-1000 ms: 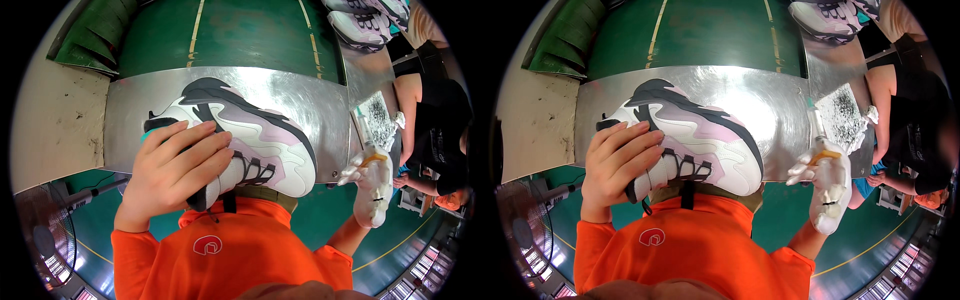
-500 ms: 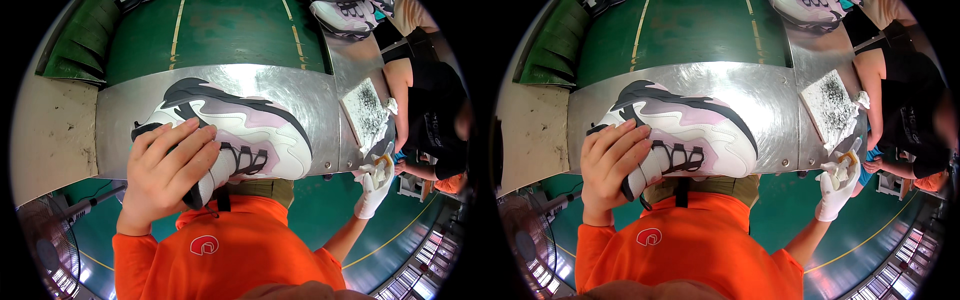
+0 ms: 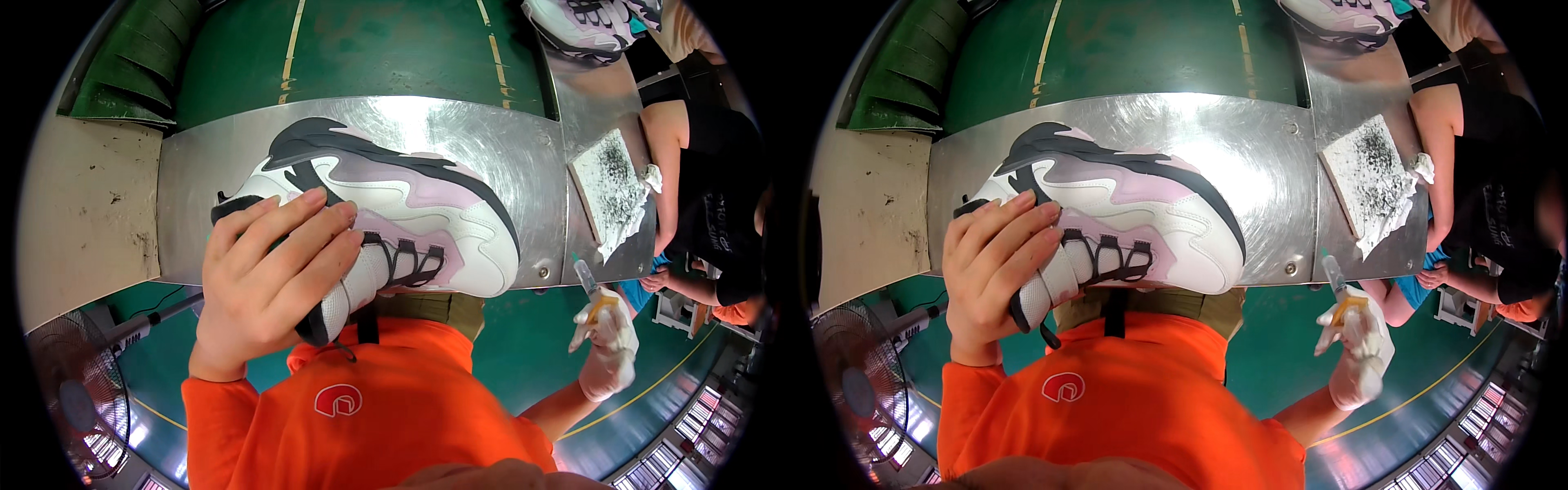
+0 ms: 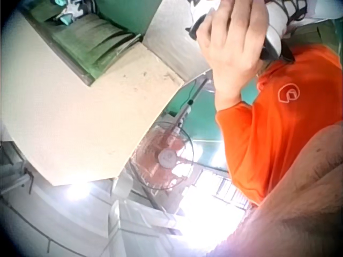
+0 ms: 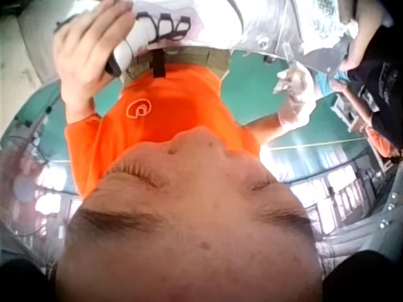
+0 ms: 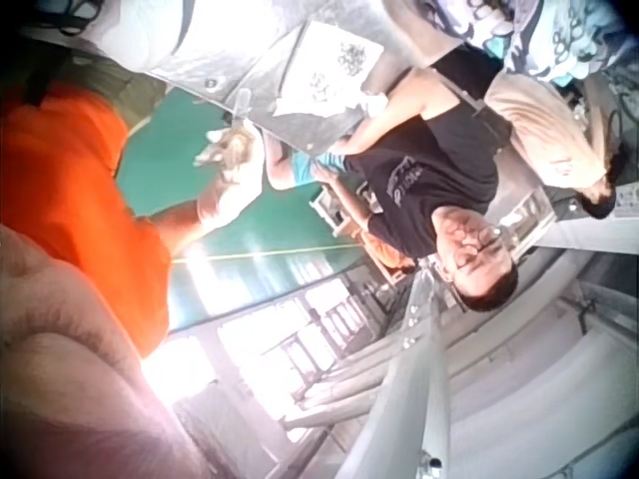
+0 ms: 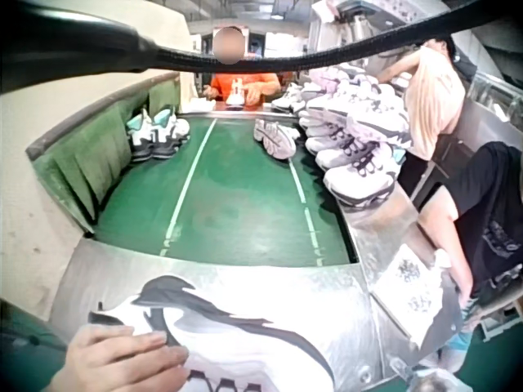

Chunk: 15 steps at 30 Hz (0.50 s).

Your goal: The person injects a liquid substance into the side of a white and pink sneaker using a syringe. They hold the shoe steady with one hand while operating the syringe with the other, repeating the injection process on multiple shoes lined up on a metal table.

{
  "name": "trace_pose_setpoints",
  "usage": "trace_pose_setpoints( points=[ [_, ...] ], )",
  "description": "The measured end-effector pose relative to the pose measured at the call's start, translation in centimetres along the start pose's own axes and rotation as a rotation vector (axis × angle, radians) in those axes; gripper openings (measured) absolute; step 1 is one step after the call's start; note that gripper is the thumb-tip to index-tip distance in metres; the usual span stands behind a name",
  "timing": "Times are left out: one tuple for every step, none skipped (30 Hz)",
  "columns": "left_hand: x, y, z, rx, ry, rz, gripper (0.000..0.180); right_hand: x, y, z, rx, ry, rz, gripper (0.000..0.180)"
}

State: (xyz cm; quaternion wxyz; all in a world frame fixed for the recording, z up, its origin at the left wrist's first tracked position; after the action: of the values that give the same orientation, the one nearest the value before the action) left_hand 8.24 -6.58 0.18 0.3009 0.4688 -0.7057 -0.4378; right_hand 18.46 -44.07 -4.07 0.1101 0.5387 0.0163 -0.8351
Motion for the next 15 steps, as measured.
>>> trace_pose_setpoints(
  points=[
    [0.1,-0.2,-0.1,-0.001,-0.002,-0.012,0.021,-1.0,-1.6,0.0,-0.165,0.079,-0.108,0.033],
    [0.1,-0.1,0.1,0.0,0.004,-0.02,0.021,-1.2,-1.9,-0.2,-0.237,0.207,-0.239,0.027],
    [0.0,0.1,0.2,0.005,0.003,-0.023,0.02,-1.3,-2.3,0.0,-0.321,0.332,-0.372,0.023],
    [-0.1,0.1,0.2,0.009,0.001,-0.023,0.02,0.4,-1.4,-0.3,-0.305,0.51,-0.534,0.022],
    [0.0,0.1,0.2,0.008,0.006,-0.031,0.02,0.9,-1.6,-0.7,-0.385,0.536,-0.657,0.022],
    [0.0,0.2,0.3,0.008,0.01,-0.039,0.02,1.3,-1.7,-1.1,-0.47,0.557,-0.78,0.024],
    [0.0,0.2,0.3,0.007,0.013,-0.042,0.02,1.8,-1.8,-1.4,-0.559,0.573,-0.899,0.028],
    [0.0,0.2,0.2,0.005,0.008,-0.042,0.02,1.7,-2.3,-1.9,-0.649,0.568,-0.964,0.027],
    [0.0,0.1,0.1,0.003,0.005,-0.042,0.02,1.5,-2.8,-2.2,-0.715,0.524,-0.96,0.026],
    [-0.1,0.0,0.0,0.0,0.002,-0.041,0.02,1.1,-3.4,-2.5,-0.786,0.478,-0.938,0.026],
    [0.0,0.1,-0.1,-0.005,0.003,-0.042,0.02,0.6,-4.1,-3.0,-0.846,0.429,-0.906,0.026],
    [0.0,0.1,-0.1,-0.008,0.005,-0.043,0.02,0.2,-4.8,-3.6,-0.888,0.387,-0.878,0.027],
    [0.0,0.1,-0.2,-0.011,0.006,-0.044,0.021,0.0,-5.2,-3.9,-0.917,0.351,-0.854,0.027],
    [0.0,0.1,-0.2,-0.012,0.009,-0.044,0.021,-0.3,-5.7,-4.2,-0.941,0.324,-0.833,0.028],
    [0.0,0.1,-0.2,-0.013,0.011,-0.044,0.021,-0.4,-6.1,-4.3,-0.956,0.304,-0.815,0.029]
  ],
)
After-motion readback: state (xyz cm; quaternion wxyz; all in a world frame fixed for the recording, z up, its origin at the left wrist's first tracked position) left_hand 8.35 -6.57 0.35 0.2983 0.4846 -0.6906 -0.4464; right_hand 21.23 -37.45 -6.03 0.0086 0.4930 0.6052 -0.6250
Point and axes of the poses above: each hand's wrist, its own z-axis away from the middle knuckle, its own y-axis out of the back of the hand, x = y × z, the point moved 2 cm from there along -z, towards the middle knuckle, and after that the axes turned 9 degrees about -y, right-handed, at the moved point
